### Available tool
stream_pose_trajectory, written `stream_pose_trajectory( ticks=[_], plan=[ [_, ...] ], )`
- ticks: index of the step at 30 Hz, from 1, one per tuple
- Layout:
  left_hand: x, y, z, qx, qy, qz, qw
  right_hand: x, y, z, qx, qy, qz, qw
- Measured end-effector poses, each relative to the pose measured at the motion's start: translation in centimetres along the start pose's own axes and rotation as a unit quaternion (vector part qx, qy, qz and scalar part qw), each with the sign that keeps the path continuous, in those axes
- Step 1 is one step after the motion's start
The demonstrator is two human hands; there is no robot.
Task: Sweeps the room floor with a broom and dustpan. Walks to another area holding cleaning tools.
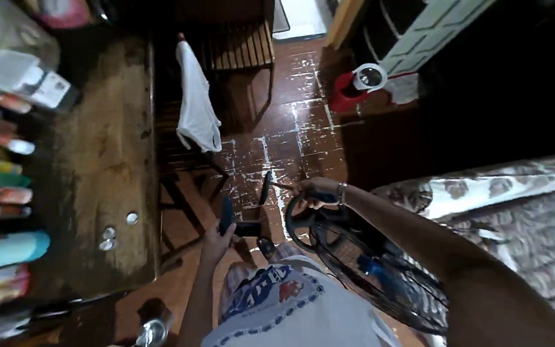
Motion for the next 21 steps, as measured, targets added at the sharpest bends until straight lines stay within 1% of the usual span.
stream_pose_trajectory(
  ticks=[2,3,4,5,6,8,10,12,14,15,16,18,19,21],
  plan=[
    [2.3,-3.0,-1.4,-0.071,0.032,-0.013,0.997,-1.3,1.1,1.8,0.019,-0.049,0.082,0.995],
    [3.6,-4.4,-2.2,-0.108,0.053,-0.021,0.993,-1.9,1.7,3.1,0.028,-0.064,0.138,0.988],
    [4.8,-5.7,-3.0,-0.132,0.077,-0.034,0.988,-2.6,2.4,4.7,0.027,-0.081,0.202,0.976],
    [6.0,-7.0,-3.9,-0.145,0.101,-0.052,0.983,-3.4,3.3,6.3,0.016,-0.108,0.248,0.962],
    [7.2,-8.2,-4.7,-0.145,0.126,-0.068,0.979,-4.6,4.4,7.9,-0.005,-0.152,0.281,0.948],
    [9.5,-10.7,-6.5,-0.118,0.174,-0.105,0.972,-7.5,6.9,11.2,-0.076,-0.258,0.303,0.914],
    [11.8,-13.6,-8.5,-0.09,0.22,-0.15,0.96,-9.1,8.9,14.9,-0.154,-0.36,0.305,0.868],
    [14.4,-17.2,-10.9,-0.074,0.247,-0.176,0.95,-10.6,11.0,18.2,-0.242,-0.456,0.31,0.798],
    [18.1,-20.4,-13.6,-0.088,0.267,-0.216,0.935,-12.6,13.3,21.1,-0.304,-0.526,0.313,0.73],
    [19.8,-22.1,-14.9,-0.091,0.275,-0.242,0.926,-13.4,14.5,22.6,-0.304,-0.549,0.338,0.702],
    [21.4,-24.0,-16.0,-0.084,0.279,-0.267,0.918,-14.1,15.6,24.2,-0.277,-0.568,0.377,0.677],
    [24.6,-27.9,-18.1,-0.068,0.277,-0.314,0.905,-15.6,17.1,27.7,-0.149,-0.606,0.469,0.625],
    [26.3,-29.7,-19.2,-0.063,0.268,-0.341,0.899,-16.1,17.8,29.1,-0.09,-0.62,0.503,0.596],
    [29.8,-33.7,-21.8,-0.077,0.251,-0.394,0.881,-16.6,19.7,30.8,-0.039,-0.642,0.542,0.541]
  ],
)
Point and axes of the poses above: each hand's wrist, its own x-axis towards the middle knuckle, its own z-axis out of the back of the hand, y = z × x, the point moved 5 cm from there along x, towards the middle knuckle, and after that the axes turned 14 degrees about -x, right-handed, at the moved point
